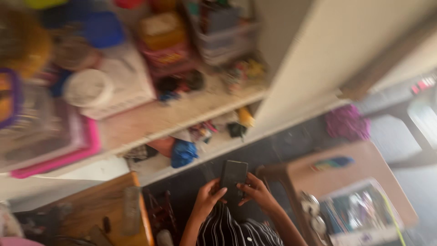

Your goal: The person moves various cosmetic and household items between a lower table and upper shelves, including bottles, small containers, and a case. The person then removes colorful small balls from a plastic bag and rolls one between their fingers on a flat surface.

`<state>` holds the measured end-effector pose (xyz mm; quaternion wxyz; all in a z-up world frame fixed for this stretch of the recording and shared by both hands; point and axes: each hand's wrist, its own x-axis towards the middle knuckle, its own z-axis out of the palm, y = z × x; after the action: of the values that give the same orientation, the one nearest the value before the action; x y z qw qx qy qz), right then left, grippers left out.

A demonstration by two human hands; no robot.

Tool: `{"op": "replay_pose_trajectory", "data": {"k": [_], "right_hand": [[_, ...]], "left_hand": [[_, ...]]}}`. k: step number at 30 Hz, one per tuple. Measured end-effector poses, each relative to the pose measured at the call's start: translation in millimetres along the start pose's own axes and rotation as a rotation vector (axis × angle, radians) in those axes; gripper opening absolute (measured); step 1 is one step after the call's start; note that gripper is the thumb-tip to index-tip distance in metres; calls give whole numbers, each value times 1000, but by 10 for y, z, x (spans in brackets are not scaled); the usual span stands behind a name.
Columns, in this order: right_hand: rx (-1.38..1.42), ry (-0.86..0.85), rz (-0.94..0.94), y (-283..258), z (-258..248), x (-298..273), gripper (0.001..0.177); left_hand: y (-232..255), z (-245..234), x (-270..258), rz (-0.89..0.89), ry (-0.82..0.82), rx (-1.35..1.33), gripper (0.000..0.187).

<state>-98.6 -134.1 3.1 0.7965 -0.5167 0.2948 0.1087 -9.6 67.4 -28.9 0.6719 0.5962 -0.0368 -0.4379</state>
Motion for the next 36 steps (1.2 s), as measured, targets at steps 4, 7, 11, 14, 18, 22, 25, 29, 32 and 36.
{"op": "replay_pose_trajectory", "data": {"k": [4, 7, 11, 14, 18, 22, 25, 29, 32, 36], "right_hand": [[-58, -114, -145, -547, 884, 373, 53], [3, -182, -230, -1041, 1483, 641, 55], [24, -292, -463, -1719, 2137, 905, 53], [95, -353, -443, -2143, 2480, 1116, 51], [137, -427, -531, -2440, 2776, 1471, 49], [213, -509, -404, -2741, 3074, 1709, 47], [209, -512, -454, -2949, 3465, 1597, 59], [-82, -423, -619, -3078, 4051, 1414, 85], [-264, -585, -607, -3089, 4410, 1388, 95], [-560, -646, -783, -3042, 4457, 1343, 97]], "left_hand": [[734, -575, -234, 190, 211, -49, 70], [1403, -828, -474, 382, 376, 55, 72], [2124, -1140, -753, 602, 559, 173, 62], [2357, -1317, -888, 695, 637, 159, 56], [2229, -1441, -1002, 700, 708, 116, 52], [1805, -1468, -1023, 669, 752, 43, 51], [1619, -1495, -1018, 618, 783, 13, 52], [1688, -1462, -1040, 656, 774, -41, 54], [1850, -1415, -1137, 618, 798, -34, 54], [1901, -1412, -1227, 662, 802, 44, 55]]}}
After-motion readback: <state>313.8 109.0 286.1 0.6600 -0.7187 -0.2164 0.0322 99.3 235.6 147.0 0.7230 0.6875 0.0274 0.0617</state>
